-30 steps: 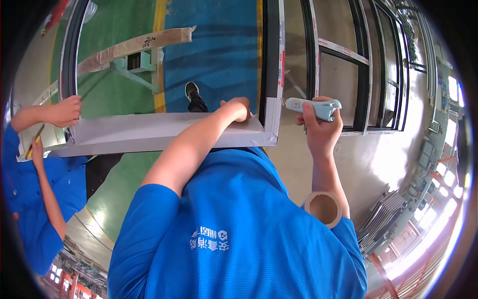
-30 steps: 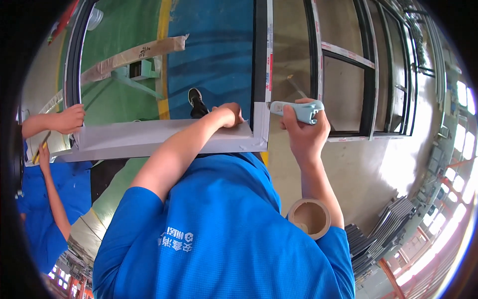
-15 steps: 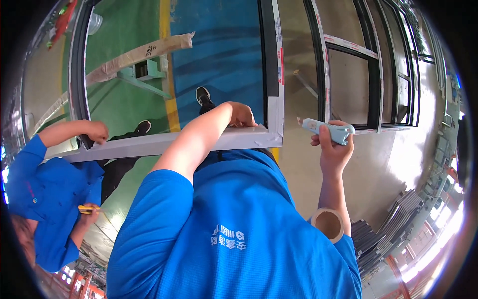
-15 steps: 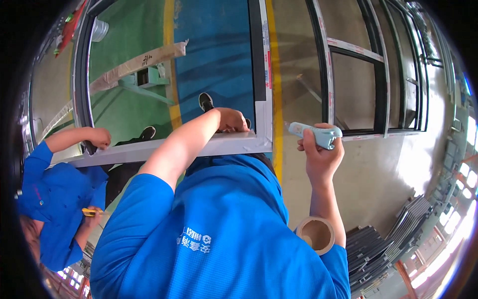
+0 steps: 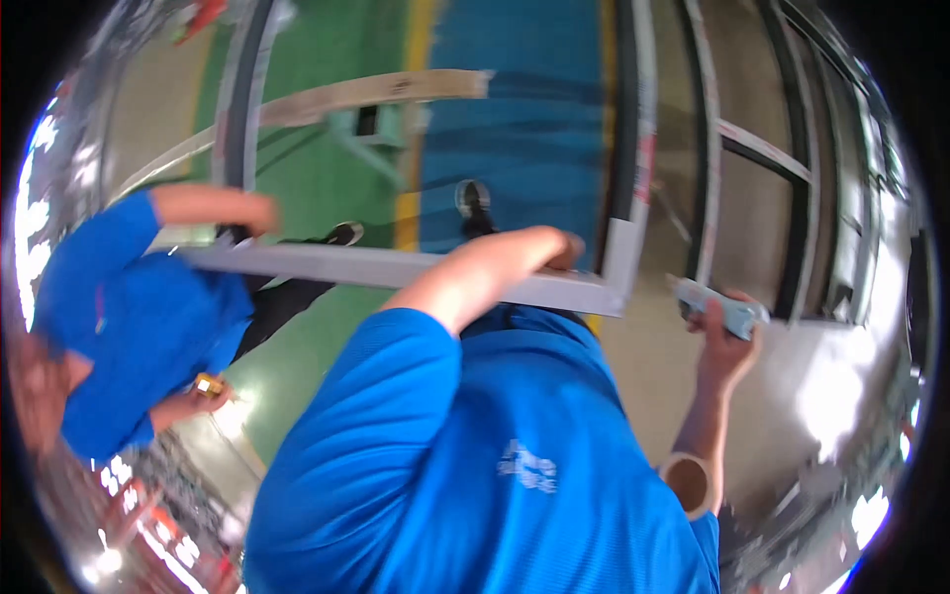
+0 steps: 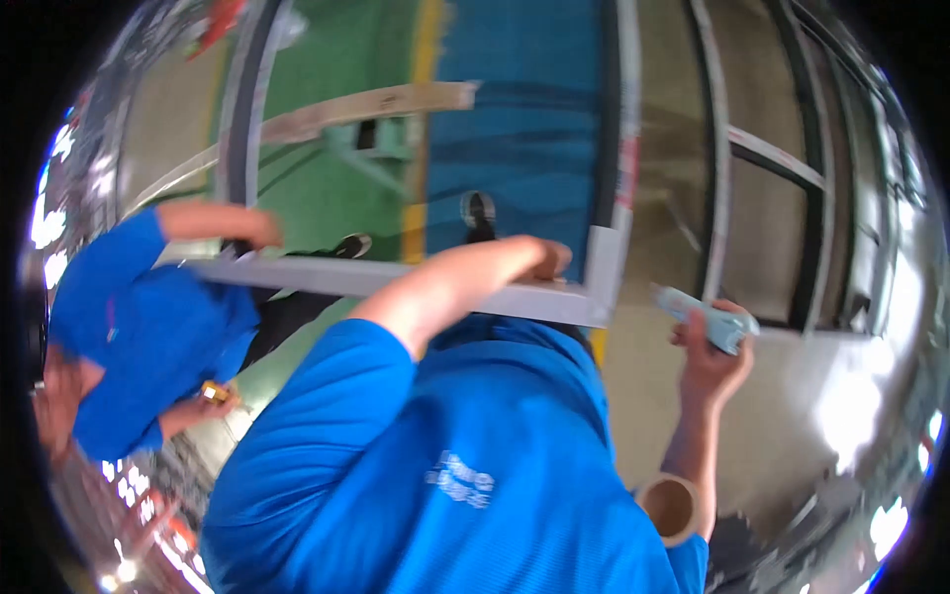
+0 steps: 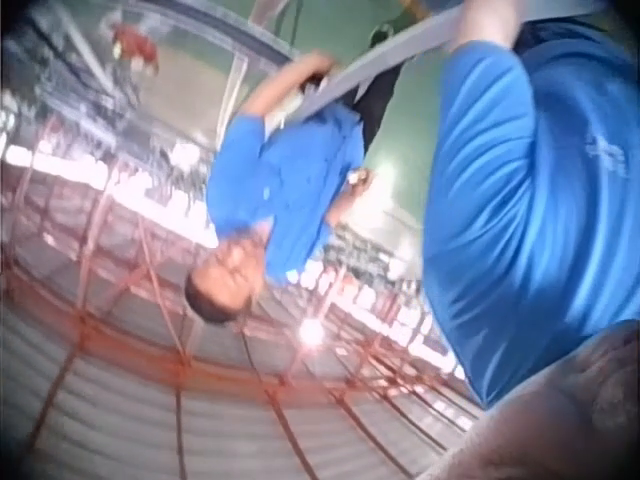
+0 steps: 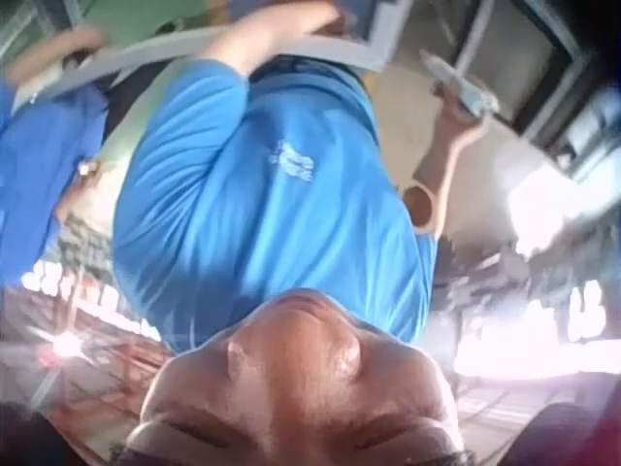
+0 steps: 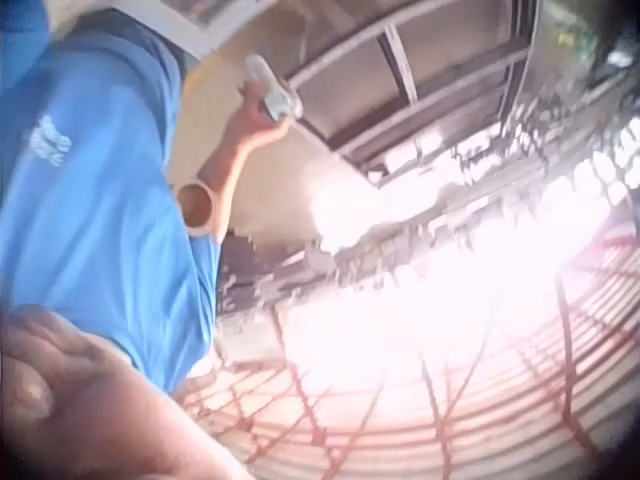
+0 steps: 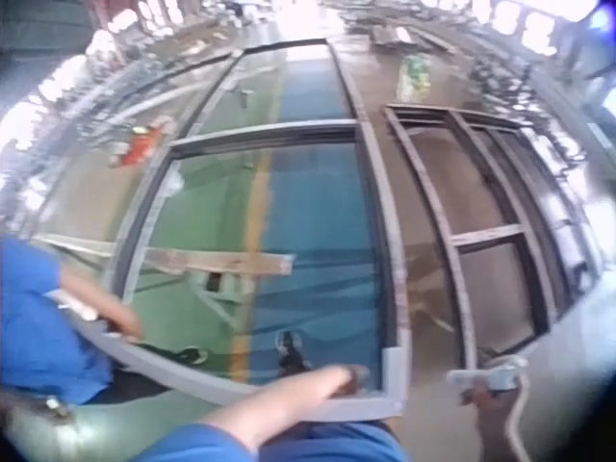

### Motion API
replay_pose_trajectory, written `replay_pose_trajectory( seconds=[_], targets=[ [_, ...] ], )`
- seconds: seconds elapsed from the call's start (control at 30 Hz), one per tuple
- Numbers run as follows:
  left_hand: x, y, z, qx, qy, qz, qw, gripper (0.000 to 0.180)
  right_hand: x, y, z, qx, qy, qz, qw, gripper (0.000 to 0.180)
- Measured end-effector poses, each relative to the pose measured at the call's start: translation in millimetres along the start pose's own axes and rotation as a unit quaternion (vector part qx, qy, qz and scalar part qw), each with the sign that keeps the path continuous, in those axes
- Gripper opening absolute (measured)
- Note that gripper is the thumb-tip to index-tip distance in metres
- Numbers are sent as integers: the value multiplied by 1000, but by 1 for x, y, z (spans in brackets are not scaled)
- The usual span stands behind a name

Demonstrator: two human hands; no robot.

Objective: Applying a white protective or sealing strip to the perimeter of a metal window frame.

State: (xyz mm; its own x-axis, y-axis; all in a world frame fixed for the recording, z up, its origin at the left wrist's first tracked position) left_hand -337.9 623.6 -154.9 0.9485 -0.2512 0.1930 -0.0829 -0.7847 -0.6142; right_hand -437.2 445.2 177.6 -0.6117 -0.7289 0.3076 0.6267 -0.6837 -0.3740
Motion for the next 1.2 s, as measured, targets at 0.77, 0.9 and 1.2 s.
replay_pose_trajectory(
  seconds=[0.77, 0.9, 1.2],
  targets=[
    [27, -215, -55, -18, -18, -33, 999, 89, -67, -50, 43, 98, 2, 76, 992, 18],
    [28, -292, -3, 86, -7, 26, 996, 106, -61, -52, 37, 99, -20, 80, 992, 18],
    [28, -381, 81, 246, -6, 40, 969, 87, -11, 6, 23, 62, 23, 130, 989, 25]
  ],
)
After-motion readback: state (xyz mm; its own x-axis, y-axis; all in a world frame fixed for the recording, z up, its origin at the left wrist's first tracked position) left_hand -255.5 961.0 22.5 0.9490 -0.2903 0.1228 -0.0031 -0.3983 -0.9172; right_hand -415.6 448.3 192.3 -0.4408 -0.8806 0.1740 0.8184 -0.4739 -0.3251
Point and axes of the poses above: each hand's wrist, its own y-axis towards the middle knuckle, its own x-axis out of the back of the hand, z = x × y, the point moved 5 cm from there along y, towards the middle knuckle, and after that the axes turned 14 degrees about -x, right-handed, at the moved point
